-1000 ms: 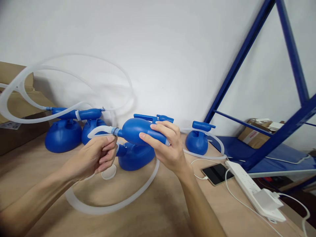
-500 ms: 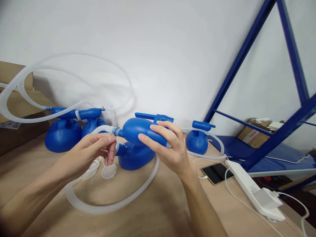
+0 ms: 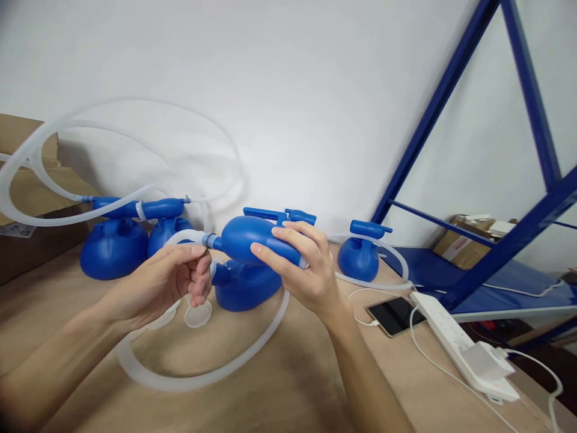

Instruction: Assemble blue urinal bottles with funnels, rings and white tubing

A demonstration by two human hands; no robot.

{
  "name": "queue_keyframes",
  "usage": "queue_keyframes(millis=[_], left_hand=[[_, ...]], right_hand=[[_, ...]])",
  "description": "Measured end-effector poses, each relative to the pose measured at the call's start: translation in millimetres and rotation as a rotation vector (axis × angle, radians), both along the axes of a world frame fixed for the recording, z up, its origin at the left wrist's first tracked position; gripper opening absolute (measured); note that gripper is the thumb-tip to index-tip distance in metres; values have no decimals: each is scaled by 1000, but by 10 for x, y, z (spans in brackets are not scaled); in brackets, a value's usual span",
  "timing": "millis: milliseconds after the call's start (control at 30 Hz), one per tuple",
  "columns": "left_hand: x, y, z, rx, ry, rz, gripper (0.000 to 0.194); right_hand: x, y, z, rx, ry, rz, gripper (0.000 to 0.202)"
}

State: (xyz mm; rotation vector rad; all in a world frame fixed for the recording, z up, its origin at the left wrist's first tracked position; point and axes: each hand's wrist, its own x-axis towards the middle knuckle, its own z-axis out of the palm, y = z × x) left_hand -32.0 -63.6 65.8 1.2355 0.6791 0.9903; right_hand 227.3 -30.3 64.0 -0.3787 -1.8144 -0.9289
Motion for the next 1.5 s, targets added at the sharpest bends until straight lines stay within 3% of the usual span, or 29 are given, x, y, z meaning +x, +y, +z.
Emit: queue_keyframes(millis=[67,133,200,300,400,567,700,967,1100,1200,1267,1367,1433,1500], left_hand=[[-36,2,28,53,85,-6,41],[-83,4,54,228,269,89,46],[-130,6,66,472,477,293,48],[-184,26,43,799,695,640,37],[-220,76,-9,1028,758,827,28],[-280,147,-30,1222,747,760,17],[-326,165,-8,1282,874,682,16],[-377,251,-114,1530,1077,843,16],[-384,257,-94,1624,1085,909,22],[-379,264,-76,1554,928,881,60],[-383,277,-74,1568,829,858,74],[-407,300,-84,1598,871,734,60],[-431,311,-99,1540,894,611,53],[-458,322,-113,1430,839,599,58]], right_hand=[[1,-8,6,-50,-5,11,52],[10,-25,16,-111,-45,2,55],[12,-46,22,-172,-75,-17,58],[-18,-75,11,-248,-86,-28,63],[-82,-96,-16,-277,-88,-16,63],[-176,-120,-50,-262,-69,-38,56],[-214,-167,-39,-207,-103,-102,49],[-281,-256,-42,-283,-170,-226,45],[-260,-234,-22,-353,-115,-139,44],[-240,-263,12,-354,-70,-29,43],[-252,-296,12,-331,-127,21,45],[-332,-328,-35,-322,-143,85,52],[-421,-332,-80,-343,35,163,59],[-523,-339,-124,-370,288,249,64]])
